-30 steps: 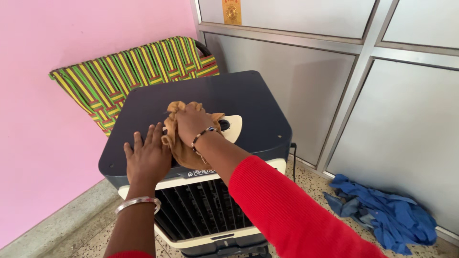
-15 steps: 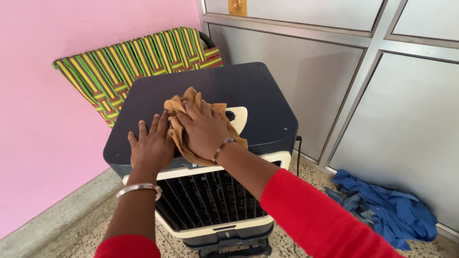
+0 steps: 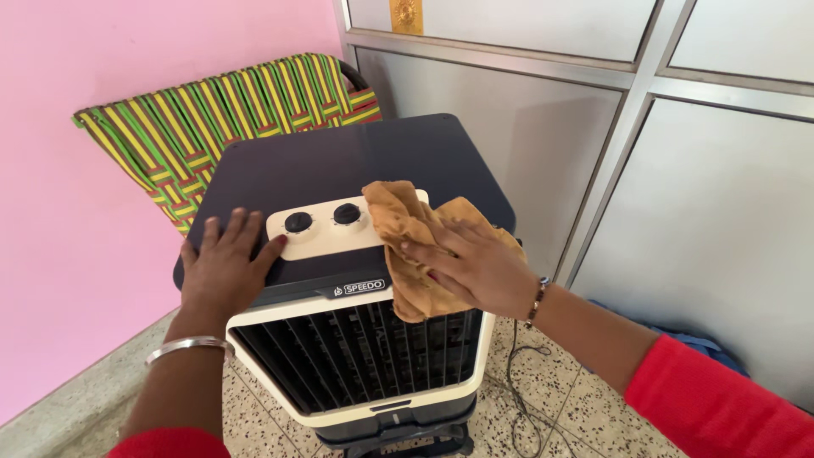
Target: The person wipes the exterior surfaces of a portable air cooler using a brown cloth. They clean the top control panel, the front grille, and the side panels in a repetitive wiping motion.
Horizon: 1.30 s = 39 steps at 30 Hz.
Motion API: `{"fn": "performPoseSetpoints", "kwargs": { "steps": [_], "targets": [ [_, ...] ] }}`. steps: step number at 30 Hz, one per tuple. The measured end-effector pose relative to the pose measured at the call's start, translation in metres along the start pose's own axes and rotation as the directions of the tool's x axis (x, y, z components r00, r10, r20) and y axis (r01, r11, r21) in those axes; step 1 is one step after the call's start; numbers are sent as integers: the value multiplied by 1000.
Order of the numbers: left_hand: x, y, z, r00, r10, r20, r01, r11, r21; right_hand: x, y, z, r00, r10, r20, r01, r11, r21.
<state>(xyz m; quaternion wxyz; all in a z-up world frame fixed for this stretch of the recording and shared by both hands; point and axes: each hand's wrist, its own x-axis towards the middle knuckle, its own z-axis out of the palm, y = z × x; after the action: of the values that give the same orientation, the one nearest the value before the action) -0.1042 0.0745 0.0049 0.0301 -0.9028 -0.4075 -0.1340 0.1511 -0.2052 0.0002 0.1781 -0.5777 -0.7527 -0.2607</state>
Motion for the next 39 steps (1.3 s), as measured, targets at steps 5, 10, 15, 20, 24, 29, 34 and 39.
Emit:
{"fn": "performPoseSetpoints", "kwargs": {
  "steps": [5,10,15,20,24,29,34,39],
  "targets": [
    [2,4,3,996,-86,14,86,995,49,18,-9,13,998,-23,65,22,1000,20],
    [2,-1,11,998,-51,-28,52,996,66,78,-40,40,991,-109,78,107,994,30],
    [5,-5,15,998,-55,15,54,997,64,144,-67,80,996,11,-87,4,986,165],
    [8,-11,18,998,-22,62,9,980,200,202,-57,114,974,225,-13,-213,935,283],
    [7,-9,21,999,-31,8,30,994,107,234,-38,123,876,430,219,-478,836,271],
    [5,-6,17,999,-44,20,43,997,68,240,-43,119,737,658,154,-662,659,356],
    [5,-3,12,997,-71,34,71,997,20,220,-52,127,888,397,-233,-337,905,261],
    [9,-13,17,999,13,34,-17,994,112,176,-68,102,976,193,-101,-164,956,242]
  ]
}}
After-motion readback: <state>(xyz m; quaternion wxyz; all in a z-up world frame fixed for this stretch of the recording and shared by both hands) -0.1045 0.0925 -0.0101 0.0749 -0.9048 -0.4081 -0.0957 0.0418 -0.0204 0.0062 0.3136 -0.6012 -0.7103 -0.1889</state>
